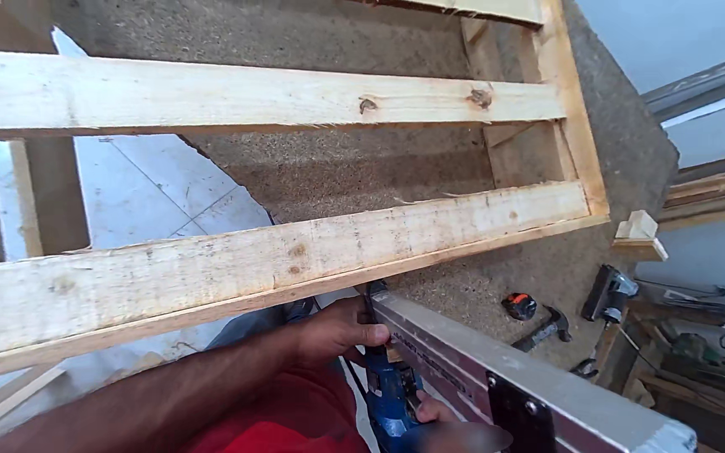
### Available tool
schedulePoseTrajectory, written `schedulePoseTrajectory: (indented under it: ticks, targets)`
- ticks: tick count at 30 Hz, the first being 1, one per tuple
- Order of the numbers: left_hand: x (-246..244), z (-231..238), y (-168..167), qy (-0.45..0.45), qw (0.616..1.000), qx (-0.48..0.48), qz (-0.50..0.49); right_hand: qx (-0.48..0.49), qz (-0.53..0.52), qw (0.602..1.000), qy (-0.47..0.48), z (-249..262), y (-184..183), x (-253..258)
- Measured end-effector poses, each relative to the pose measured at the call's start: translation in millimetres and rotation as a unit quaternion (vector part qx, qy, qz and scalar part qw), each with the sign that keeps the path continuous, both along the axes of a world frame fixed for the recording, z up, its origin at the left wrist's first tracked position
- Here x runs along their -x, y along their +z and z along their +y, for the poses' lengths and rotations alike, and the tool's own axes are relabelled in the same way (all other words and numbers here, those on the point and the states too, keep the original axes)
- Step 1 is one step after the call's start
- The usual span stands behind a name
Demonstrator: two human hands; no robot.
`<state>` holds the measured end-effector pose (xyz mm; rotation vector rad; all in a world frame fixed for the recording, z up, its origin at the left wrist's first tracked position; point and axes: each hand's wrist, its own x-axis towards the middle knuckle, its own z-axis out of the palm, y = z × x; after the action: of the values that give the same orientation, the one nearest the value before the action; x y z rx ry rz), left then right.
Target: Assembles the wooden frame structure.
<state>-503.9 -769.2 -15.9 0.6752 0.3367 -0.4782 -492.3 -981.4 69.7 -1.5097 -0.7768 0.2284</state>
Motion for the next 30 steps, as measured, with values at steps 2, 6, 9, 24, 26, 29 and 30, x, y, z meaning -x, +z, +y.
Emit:
schedulePoseTrajectory:
  ticks: [2, 6, 9, 24, 26, 29, 30]
  targets:
    - [8, 0, 0, -0.005, 1.0, -0.01, -0.007, 0.009, 0.016, 1.0, -0.006, -12, -5, 12]
    - [44, 7, -3, 0.006, 0.999, 0.017, -0.034, 0.049, -0.008, 0.999, 0.011, -72, -42, 43]
    - [79, 18, -7, 0.023, 0.998, 0.036, -0.036, 0.022, 0.014, 0.999, 0.021, -54, -38, 68]
    - [150, 78, -7, 0.024, 0.999, 0.025, -0.035, 0.006, -0.003, 0.999, 0.05, 24, -33, 131]
    - [150, 79, -7, 0.029, 0.999, 0.02, -0.036, -0.004, 0.002, 0.999, 0.046, 15, -43, 137]
    - [158, 78, -8, 0.035, 0.999, 0.024, -0.031, -0.006, 0.021, 1.0, 0.007, 27, -32, 152]
    - [162, 80, -8, 0.033, 0.998, 0.028, -0.037, 0.007, 0.011, 1.0, 0.011, 24, -33, 154]
